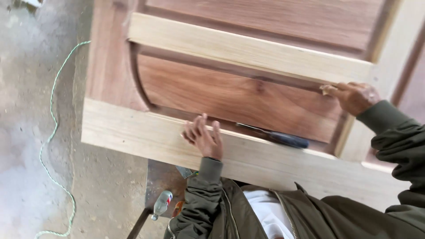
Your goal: Sanding the recessed panels and grooves of a wooden door by hand using sandpaper and a scraping tool.
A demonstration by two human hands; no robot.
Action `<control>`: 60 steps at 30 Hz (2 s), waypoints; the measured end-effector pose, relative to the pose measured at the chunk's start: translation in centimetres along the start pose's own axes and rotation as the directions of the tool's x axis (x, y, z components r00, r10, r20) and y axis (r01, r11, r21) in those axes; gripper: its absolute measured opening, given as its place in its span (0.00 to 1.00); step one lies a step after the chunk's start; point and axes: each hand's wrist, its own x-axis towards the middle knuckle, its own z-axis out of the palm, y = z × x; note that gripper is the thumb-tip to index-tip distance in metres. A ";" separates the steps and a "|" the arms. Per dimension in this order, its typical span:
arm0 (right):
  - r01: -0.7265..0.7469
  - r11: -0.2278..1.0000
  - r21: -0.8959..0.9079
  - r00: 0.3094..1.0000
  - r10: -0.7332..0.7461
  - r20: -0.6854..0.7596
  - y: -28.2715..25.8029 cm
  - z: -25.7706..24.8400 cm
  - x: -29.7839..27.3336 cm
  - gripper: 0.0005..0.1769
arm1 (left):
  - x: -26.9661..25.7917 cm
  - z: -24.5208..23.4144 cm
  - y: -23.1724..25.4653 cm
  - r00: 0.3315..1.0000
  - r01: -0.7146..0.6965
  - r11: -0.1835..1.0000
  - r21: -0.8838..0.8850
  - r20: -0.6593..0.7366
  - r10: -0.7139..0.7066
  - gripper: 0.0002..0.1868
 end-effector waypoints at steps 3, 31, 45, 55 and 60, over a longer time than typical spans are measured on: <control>-0.385 0.887 0.254 0.922 0.384 0.056 -0.7 -3.4 -2.4 0.11 | 0.8 -0.9 4.6 0.921 -0.302 0.917 -0.261 -0.326 0.211 0.15; -0.916 0.259 0.306 0.252 0.966 -0.063 -21.9 -2.4 -14.6 0.20 | 11.3 8.8 10.0 0.241 -0.957 0.233 -0.174 -0.023 0.970 0.07; -0.922 0.272 0.276 0.218 0.953 -0.212 -22.4 -2.2 -13.9 0.20 | 13.4 9.0 11.7 0.136 -0.954 0.175 -0.245 0.168 0.976 0.04; -0.934 0.249 0.257 0.198 0.957 -0.211 -21.9 -2.4 -13.8 0.21 | 6.0 15.1 19.5 0.065 -0.939 0.102 -0.327 0.124 0.990 0.03; -0.937 0.245 0.250 0.187 0.954 -0.232 -21.8 -2.5 -13.8 0.20 | 4.4 13.9 24.8 0.357 -0.122 0.551 -0.826 0.481 0.800 0.02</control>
